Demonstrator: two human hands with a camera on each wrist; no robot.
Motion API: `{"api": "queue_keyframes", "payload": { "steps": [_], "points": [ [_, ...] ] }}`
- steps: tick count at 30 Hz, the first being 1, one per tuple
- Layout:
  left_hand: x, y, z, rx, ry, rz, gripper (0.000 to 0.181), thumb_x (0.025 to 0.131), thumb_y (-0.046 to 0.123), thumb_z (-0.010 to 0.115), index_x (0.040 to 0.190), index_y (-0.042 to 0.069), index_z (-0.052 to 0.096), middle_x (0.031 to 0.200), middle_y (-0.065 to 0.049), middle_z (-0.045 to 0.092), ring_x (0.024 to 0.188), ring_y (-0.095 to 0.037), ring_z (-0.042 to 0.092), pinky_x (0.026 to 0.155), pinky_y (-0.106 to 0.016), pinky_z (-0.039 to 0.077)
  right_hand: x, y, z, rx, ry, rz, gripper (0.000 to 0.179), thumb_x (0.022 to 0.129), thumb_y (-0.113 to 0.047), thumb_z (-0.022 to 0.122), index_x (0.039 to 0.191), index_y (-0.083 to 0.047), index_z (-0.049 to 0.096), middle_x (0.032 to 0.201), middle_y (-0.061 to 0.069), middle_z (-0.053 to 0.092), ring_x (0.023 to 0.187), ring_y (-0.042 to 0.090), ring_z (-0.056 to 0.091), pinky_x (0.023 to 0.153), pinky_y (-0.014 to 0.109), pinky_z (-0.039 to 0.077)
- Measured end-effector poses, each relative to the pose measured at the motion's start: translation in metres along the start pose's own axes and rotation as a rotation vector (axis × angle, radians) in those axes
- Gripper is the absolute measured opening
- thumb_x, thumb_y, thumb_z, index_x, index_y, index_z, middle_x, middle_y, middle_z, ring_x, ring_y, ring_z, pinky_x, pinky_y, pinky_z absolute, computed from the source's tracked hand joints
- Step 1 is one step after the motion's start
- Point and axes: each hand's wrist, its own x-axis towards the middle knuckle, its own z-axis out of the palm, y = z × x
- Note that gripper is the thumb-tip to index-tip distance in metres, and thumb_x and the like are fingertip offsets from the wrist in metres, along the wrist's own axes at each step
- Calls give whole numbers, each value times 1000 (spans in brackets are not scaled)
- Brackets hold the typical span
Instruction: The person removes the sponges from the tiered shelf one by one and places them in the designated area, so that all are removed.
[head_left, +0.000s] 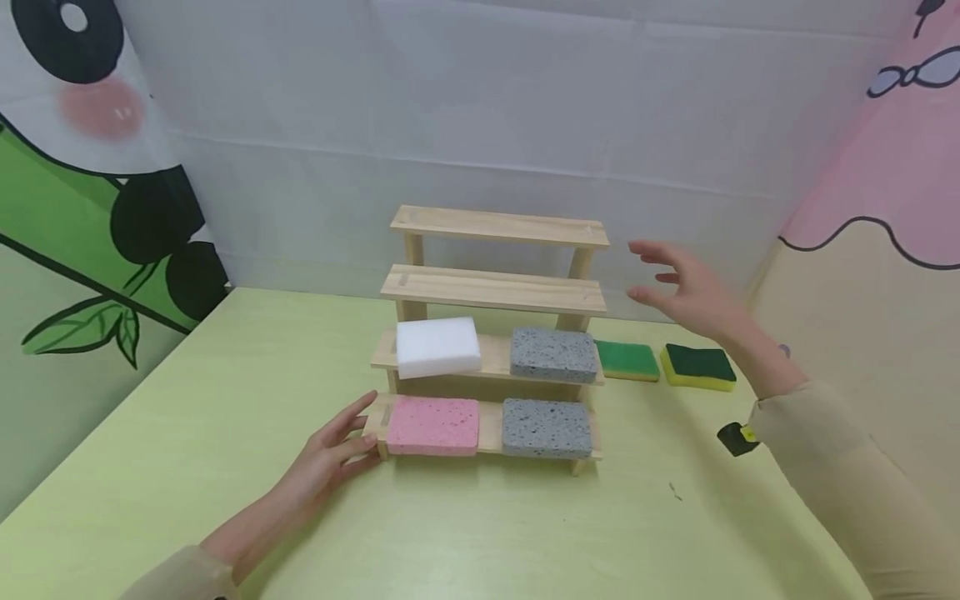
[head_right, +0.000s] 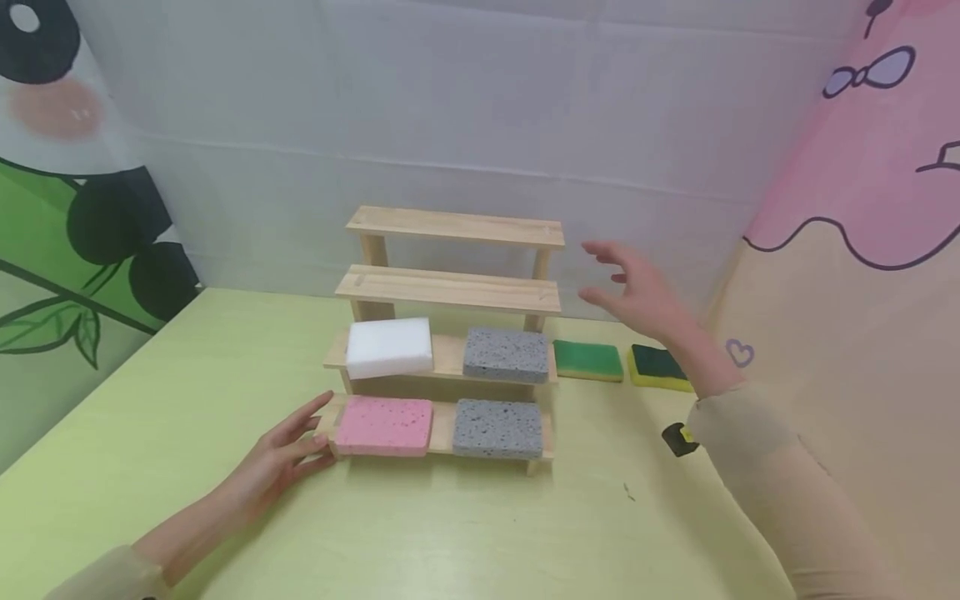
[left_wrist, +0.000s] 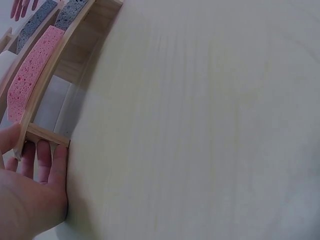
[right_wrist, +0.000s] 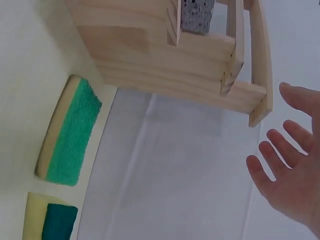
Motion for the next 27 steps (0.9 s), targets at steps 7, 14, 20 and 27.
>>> {"api": "queue_keyframes", "payload": {
  "steps": [7,14,20,27],
  "points": [
    [-1,-1,0,-8,-4,-3,71,99,16,58,159,23,21,132,-1,45,109,-5,62,102,-28,55,3,-36,24,-49,12,-80,59,94,-24,67,147,-12,44,149,10,49,137,30,45,109,54,45],
    [0,-1,0,-7,1,-1,71,99,15,58,159,22,21,133,-2,45,109,-5,62,102,-28,55,2,-67,50,-49,-7,-213,54,92,-20,69,142,-11,49,143,10,56,131,28,52,105,48,50],
    [0,-1,0,5,8,0,71,99,15,57,159,22,21,133,-4,45,109,-5,62,102,-28,55,4,-89,68,-19,-77,-302,58,90,-18,72,142,-7,50,143,11,56,130,29,54,105,49,51],
    [1,0,0,11,15,-6,71,99,15,57,159,23,21,137,-9,43,110,-4,62,103,-29,54,10,-104,89,20,-189,-329,57,91,-16,71,143,-9,48,145,6,54,133,26,52,109,47,48]
  ]
}}
